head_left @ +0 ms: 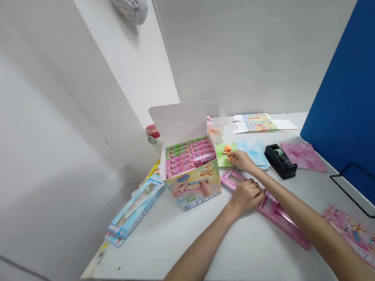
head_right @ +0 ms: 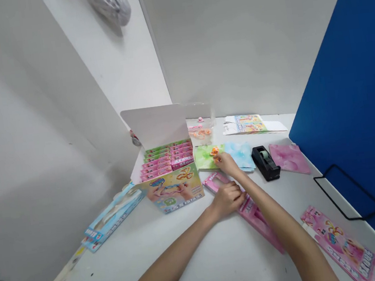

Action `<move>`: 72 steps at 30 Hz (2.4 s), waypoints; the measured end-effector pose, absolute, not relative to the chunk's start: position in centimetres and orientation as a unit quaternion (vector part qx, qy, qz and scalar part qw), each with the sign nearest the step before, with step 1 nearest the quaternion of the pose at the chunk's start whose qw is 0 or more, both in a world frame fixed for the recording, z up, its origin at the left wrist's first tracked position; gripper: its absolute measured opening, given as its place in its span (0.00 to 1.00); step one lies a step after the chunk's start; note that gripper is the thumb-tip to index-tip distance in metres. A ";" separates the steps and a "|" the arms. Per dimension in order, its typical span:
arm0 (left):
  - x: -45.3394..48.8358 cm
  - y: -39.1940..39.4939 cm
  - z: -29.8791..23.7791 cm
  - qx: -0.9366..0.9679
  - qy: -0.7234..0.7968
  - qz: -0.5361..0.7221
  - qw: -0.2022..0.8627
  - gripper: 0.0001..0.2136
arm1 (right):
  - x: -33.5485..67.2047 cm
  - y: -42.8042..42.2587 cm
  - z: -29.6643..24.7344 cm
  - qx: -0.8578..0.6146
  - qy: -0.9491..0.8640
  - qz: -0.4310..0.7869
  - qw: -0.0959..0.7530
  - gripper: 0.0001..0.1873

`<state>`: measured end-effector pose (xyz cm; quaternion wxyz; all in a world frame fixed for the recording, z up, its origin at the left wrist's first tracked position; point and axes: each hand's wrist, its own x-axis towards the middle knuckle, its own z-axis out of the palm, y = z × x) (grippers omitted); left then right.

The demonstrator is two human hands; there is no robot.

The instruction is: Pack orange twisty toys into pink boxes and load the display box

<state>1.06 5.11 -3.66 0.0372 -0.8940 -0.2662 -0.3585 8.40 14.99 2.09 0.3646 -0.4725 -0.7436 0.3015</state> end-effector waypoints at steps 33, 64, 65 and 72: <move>1.5 3.5 -3.3 -0.745 -0.417 -0.513 -0.084 0.20 | 17.9 3.9 0.2 -0.410 -0.617 0.485 0.465 0.18; 0.9 4.2 -3.1 -0.785 -0.372 -0.490 -0.079 0.21 | 16.9 3.3 0.2 -0.460 -0.630 0.359 0.513 0.13; 0.9 4.2 -3.1 -0.785 -0.371 -0.490 -0.079 0.21 | 16.9 3.3 0.2 -0.460 -0.629 0.359 0.514 0.13; 0.7 4.1 -2.7 -0.792 -0.365 -0.484 -0.072 0.23 | 17.0 3.3 0.5 -0.454 -0.612 0.381 0.524 0.13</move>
